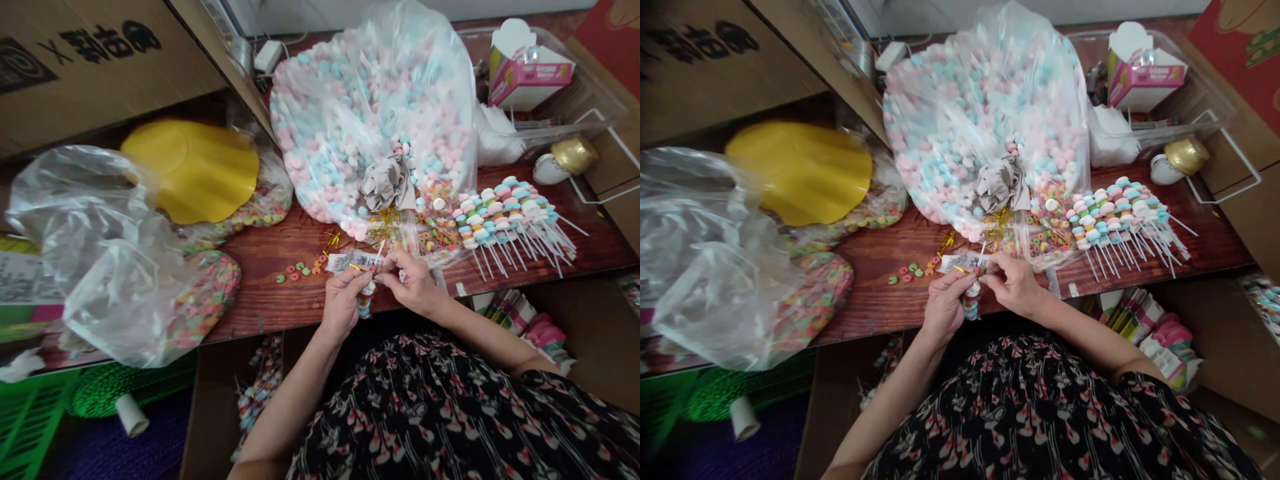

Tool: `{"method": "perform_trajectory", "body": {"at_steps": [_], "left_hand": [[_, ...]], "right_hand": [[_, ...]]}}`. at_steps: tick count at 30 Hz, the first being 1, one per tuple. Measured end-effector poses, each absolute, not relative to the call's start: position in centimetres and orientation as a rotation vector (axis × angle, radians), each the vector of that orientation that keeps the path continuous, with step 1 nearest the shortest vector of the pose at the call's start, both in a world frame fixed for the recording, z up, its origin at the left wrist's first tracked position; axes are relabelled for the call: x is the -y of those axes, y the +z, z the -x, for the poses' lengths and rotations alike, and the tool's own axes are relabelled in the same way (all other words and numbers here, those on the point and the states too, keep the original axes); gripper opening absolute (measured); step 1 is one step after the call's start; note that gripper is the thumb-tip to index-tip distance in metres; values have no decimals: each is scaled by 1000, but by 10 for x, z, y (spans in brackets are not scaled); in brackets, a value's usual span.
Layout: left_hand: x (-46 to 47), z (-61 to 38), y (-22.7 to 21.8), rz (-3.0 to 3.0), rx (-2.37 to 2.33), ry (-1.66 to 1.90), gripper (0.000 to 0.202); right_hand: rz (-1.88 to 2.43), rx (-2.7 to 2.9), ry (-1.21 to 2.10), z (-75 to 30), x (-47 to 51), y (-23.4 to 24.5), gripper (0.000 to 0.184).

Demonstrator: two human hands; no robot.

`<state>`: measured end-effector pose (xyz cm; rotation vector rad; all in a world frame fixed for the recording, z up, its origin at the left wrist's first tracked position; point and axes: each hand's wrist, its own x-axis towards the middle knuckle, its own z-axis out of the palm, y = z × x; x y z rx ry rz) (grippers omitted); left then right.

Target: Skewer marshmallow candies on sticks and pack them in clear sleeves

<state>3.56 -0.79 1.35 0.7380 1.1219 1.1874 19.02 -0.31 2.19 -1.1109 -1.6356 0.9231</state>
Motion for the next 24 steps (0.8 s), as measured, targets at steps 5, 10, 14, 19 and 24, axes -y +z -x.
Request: {"method": "perform_trajectory", "body": {"at_steps": [5, 10, 14, 19, 24], "left_hand": [[4, -34, 18, -968, -1125, 1162, 9], [-2, -31, 34, -1288, -1074, 984, 16], [-6, -28, 38, -1253, -1014, 794, 18], [-7, -20, 39, -901, -836, 370, 14], [-10, -18, 47, -877, -685, 113, 10]], "right_hand": [[1070, 1315, 1532, -199, 0, 15, 19], [893, 1415, 1866, -215, -16, 11, 24], [806, 1919, 1437, -225, -20, 20, 14], [419, 2403, 311, -229, -6, 31, 21], [123, 2436, 54, -233, 0, 31, 17]]}}
